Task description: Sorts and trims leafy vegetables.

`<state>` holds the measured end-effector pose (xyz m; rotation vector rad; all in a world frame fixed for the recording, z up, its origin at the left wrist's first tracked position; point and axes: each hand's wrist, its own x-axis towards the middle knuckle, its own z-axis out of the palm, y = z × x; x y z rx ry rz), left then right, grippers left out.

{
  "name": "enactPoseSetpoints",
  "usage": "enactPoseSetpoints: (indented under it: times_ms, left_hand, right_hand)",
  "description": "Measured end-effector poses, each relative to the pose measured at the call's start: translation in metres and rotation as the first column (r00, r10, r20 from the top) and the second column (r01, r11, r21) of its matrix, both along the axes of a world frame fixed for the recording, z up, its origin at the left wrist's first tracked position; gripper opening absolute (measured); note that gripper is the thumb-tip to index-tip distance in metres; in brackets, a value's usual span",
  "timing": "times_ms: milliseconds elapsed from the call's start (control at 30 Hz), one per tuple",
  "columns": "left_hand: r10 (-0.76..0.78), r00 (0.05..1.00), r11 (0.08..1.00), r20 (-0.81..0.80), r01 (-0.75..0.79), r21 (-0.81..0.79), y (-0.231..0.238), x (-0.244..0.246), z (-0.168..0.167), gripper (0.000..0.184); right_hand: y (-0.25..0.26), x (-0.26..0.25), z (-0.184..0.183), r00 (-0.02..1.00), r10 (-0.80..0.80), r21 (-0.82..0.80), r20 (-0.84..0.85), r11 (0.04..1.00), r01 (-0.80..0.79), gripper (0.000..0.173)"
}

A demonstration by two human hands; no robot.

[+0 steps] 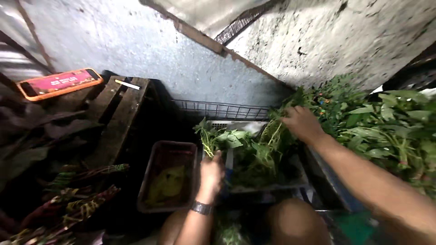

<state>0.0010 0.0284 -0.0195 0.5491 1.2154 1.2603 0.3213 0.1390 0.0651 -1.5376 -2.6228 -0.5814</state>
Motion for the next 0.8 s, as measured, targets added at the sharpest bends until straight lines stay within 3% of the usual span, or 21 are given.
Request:
enactPoseSetpoints:
  times_ms: [67,167,233,400,533,633,700,800]
  left_hand:
    - [-0.007,1.000,1.000,-0.014,0.007,-0.004,-0.004,0.002,-0.001,0.025]
    - [-0.060,0.997,0.997,-0.040,0.059,-0.040,-0.008,0.007,-0.001,0.030]
    - [-0.086,0.994,0.996,-0.060,0.084,-0.038,-0.005,0.009,0.000,0.033]
    - [-0.077,0.993,0.996,-0.090,0.072,-0.060,-0.002,0.002,-0.003,0.027]
    - [0.045,0.999,0.999,0.016,-0.045,-0.028,-0.001,-0.004,-0.001,0.030]
    - [0.093,0.995,0.994,-0.038,-0.091,0.054,0.001,-0.008,-0.001,0.031]
    - [0.095,0.987,0.987,-0.126,-0.078,0.139,-0.002,-0.010,-0.001,0.030]
    - [0.062,0.982,0.981,-0.181,-0.028,0.190,-0.006,-0.012,-0.002,0.029]
  right_hand:
    - [-0.009,-0.004,0.010,0.999,-0.035,0.047,-0.040,0.998,0.037,0.020]
    - [-0.019,-0.019,0.008,0.988,-0.135,-0.172,0.071,0.974,0.146,0.022]
    - [-0.017,-0.028,0.006,0.975,-0.217,-0.197,0.040,0.955,0.221,0.023]
    - [-0.020,-0.038,-0.029,0.937,-0.347,-0.276,0.047,0.897,0.346,0.022]
    - [-0.035,-0.036,-0.061,0.857,-0.508,-0.440,0.083,0.753,0.489,0.025]
    - [-0.049,-0.034,-0.082,0.834,-0.525,-0.546,0.170,0.655,0.523,0.028]
    - [-0.054,-0.033,-0.085,0.839,-0.531,-0.522,0.120,0.685,0.508,0.028]
    - [-0.044,-0.045,-0.076,0.893,-0.449,-0.425,-0.032,0.815,0.394,0.031]
